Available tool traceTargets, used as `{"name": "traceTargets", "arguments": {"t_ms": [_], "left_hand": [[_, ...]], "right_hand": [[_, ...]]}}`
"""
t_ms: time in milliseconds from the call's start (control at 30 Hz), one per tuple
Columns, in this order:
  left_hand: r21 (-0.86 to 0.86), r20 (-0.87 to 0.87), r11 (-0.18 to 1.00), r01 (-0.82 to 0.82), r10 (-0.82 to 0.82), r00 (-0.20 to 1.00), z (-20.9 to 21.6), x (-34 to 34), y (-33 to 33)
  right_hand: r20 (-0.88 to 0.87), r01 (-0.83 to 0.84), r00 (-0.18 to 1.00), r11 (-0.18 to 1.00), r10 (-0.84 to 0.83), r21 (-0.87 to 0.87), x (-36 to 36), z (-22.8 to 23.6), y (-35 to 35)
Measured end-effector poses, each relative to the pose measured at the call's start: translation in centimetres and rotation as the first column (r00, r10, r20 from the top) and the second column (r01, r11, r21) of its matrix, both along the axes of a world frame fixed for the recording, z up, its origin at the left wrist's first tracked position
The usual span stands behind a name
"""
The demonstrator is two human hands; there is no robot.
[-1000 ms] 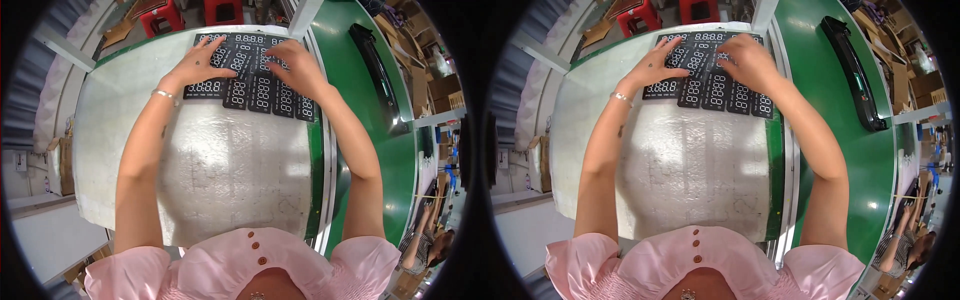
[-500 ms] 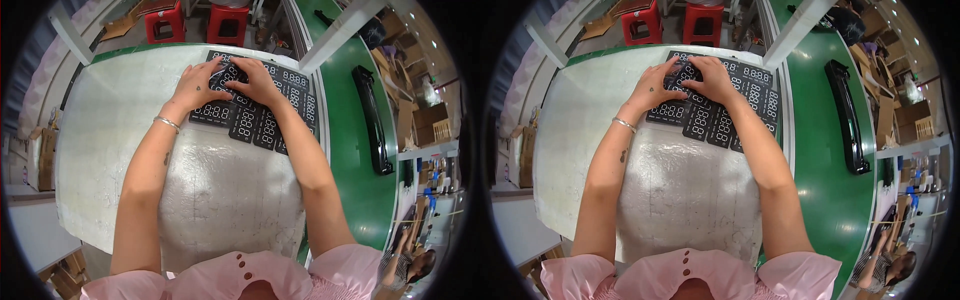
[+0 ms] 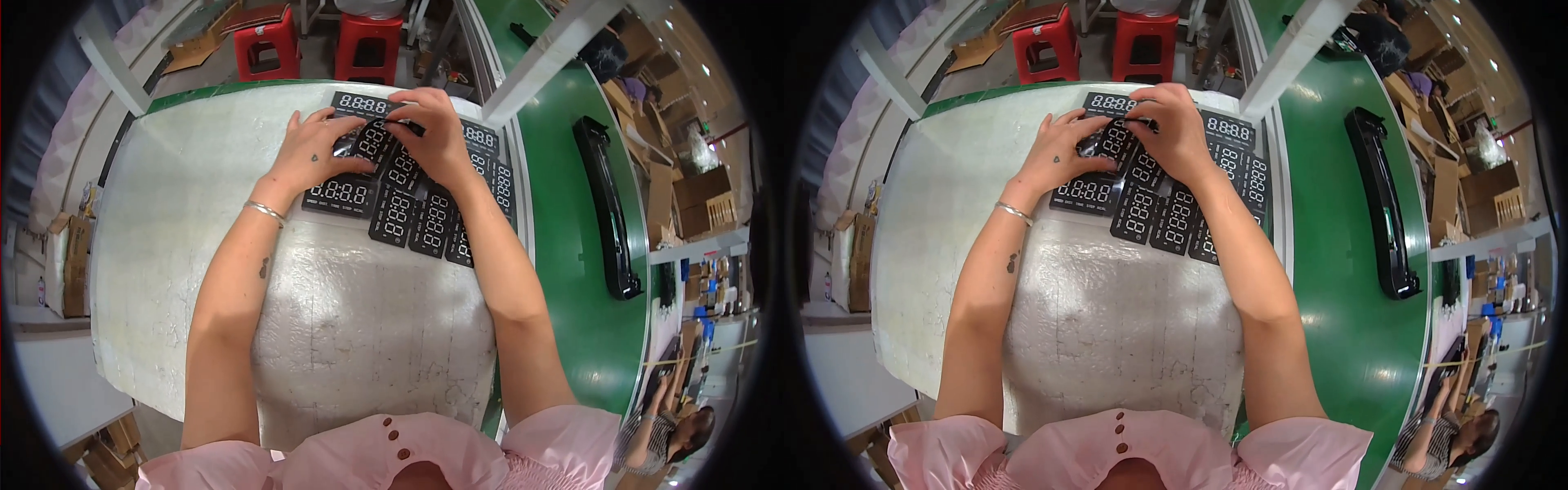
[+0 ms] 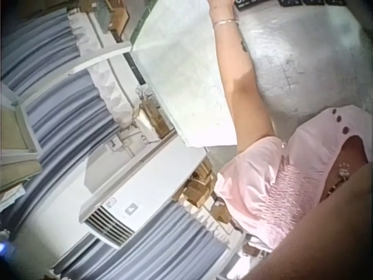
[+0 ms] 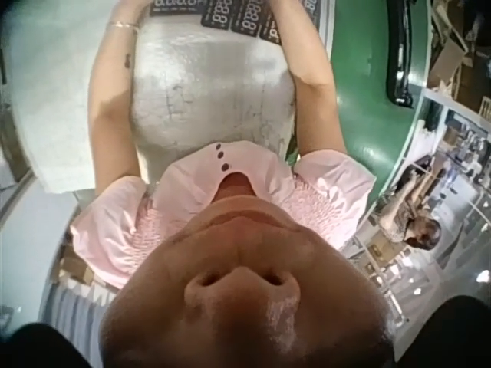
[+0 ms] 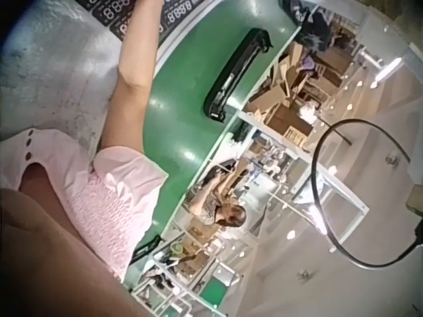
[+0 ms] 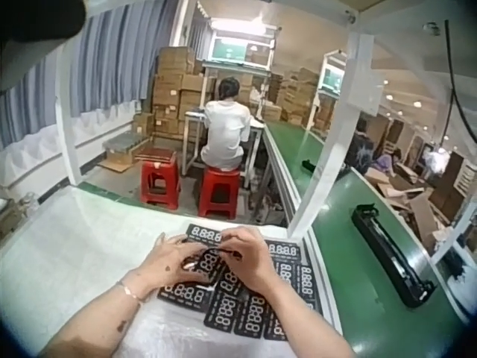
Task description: Applying display label stickers to plastic electronic device covers on a factory assembly line.
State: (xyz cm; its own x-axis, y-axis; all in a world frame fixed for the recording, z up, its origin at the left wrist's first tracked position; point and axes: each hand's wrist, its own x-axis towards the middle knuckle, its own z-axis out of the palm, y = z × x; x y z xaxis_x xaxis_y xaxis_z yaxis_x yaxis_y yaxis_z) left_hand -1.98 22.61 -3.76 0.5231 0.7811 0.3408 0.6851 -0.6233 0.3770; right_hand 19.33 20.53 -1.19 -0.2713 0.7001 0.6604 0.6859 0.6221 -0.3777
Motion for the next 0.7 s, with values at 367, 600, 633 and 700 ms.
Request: {"name": "traceTargets", "arguments": {"t_ms": [367, 600, 633, 700], "left_hand": [[-0.087, -0.154, 0.992, 0.09, -0.102, 0.983, 1.4, 0.0, -2.7], [0.319, -0.056, 0.909, 0.269, -0.265, 0.963, 1.5, -0.9, -3.2], [0.303, -0.004, 0.917, 0.261, -0.272, 0.962, 2.7, -0.7, -3.7], [0.324, 0.028, 0.904, 0.279, -0.304, 0.952, 4.9, -1.2, -3.9]], "right_hand": [[-0.62, 0.128, 0.593, 0.82, -0.514, -0.558, 5.6, 6.6, -15.8], [-0.992, -0.368, -0.013, 0.923, -0.124, -0.11, -0.1, -1.4, -19.8], [-0.986, -0.385, -0.034, 0.913, -0.163, -0.137, -1.1, -1.2, -20.0], [-0.975, -0.449, -0.104, 0.884, -0.199, -0.132, -3.4, -0.7, -19.7]]}}
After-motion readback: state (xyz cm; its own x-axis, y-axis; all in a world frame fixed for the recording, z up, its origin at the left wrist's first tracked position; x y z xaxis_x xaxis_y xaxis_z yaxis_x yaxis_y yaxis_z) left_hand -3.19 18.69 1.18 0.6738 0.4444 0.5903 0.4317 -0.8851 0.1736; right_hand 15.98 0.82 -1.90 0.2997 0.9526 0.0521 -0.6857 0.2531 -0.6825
